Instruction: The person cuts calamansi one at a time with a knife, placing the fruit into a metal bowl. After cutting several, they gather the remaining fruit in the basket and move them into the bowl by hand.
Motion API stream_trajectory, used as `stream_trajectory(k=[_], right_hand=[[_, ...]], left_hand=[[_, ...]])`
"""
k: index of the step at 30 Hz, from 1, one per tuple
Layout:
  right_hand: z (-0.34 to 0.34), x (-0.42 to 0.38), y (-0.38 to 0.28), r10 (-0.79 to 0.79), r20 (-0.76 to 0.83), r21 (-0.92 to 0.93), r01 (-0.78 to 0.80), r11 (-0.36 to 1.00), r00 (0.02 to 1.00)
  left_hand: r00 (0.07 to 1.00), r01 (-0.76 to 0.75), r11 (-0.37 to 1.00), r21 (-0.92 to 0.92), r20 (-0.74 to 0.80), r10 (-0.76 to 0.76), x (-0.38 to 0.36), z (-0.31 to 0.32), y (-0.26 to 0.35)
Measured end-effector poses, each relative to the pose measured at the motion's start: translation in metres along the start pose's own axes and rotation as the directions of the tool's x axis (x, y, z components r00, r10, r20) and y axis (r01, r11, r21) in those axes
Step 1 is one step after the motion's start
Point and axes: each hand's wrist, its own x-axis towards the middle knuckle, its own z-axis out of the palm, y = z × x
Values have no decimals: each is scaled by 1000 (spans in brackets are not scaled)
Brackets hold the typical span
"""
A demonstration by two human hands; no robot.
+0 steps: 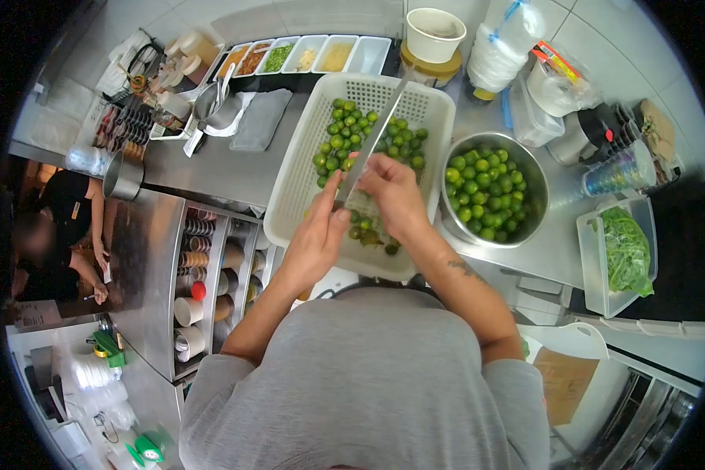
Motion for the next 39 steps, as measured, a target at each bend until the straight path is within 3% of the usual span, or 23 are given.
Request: stream_trajectory(k=[3,6,9,12,14,16,17,18,19,22,24,26,29,32,33,34,35,38,39], right_hand=[[6,-7,9,-30,-12,-47,30,998,999],[6,-14,7,2,-4,-68,-3,998,1000],[2,-18,3,-13,11,-60,13,998,1000],[0,-29,-21,-44,-77,-271,21,962,996],[-13,-37,-48,-163,-117,-500,84,862,980],[-38,-40,-71,-389,-140,-757,155,635,911],[-50,-45,-82,-539,-21,-946,157,282,842],[-56,-49,-89,-622,151,-988,103,-113,768],[-52,-51,-91,-599,86,-995,32,-99,796],[-38,-35,-59,-417,310,-937,348,18,855],[-15,-15,-18,-93,398,-901,408,148,913],[11,-2,15,221,335,-919,369,-136,916],[19,16,37,462,226,-860,398,-318,857],[8,20,28,393,278,-948,316,-35,877],[2,19,20,365,318,-919,190,345,875],[-1,17,6,329,345,-741,40,670,879],[-3,14,-5,290,354,-442,-114,890,889],[-5,4,-22,223,364,-92,-203,975,904],[-9,3,-22,227,378,-81,-212,974,898]], left_hand=[[997,76,997,15,7,-76,7,0,5],[999,4,995,-101,-43,-8,15,4,-2],[999,49,985,-164,8,-48,18,7,-8],[982,149,913,-380,166,-91,20,-9,7],[983,134,857,-498,173,-53,16,-20,12],[989,112,832,-544,139,-42,11,-32,11],[994,92,842,-532,101,-45,11,-38,8],[997,73,851,-520,62,-47,10,-43,5],[995,99,844,-526,38,-93,8,-46,4],[984,159,815,-558,20,-178,6,-45,4],[988,136,795,-591,26,-149,7,-39,2],[993,107,802,-588,19,-119,8,-36,4],[995,79,830,-552,-8,-100,5,-39,6],[991,95,817,-568,-22,-131,-2,-38,-2],[989,105,809,-579,-21,-144,-4,-37,-7],[987,116,799,-590,-22,-159,-6,-36,-10],[986,136,779,-612,6,-167,-8,-37,-9],[982,185,740,-647,86,-170,-9,-37,-8],[981,192,739,-646,105,-162,-8,-35,-7]])
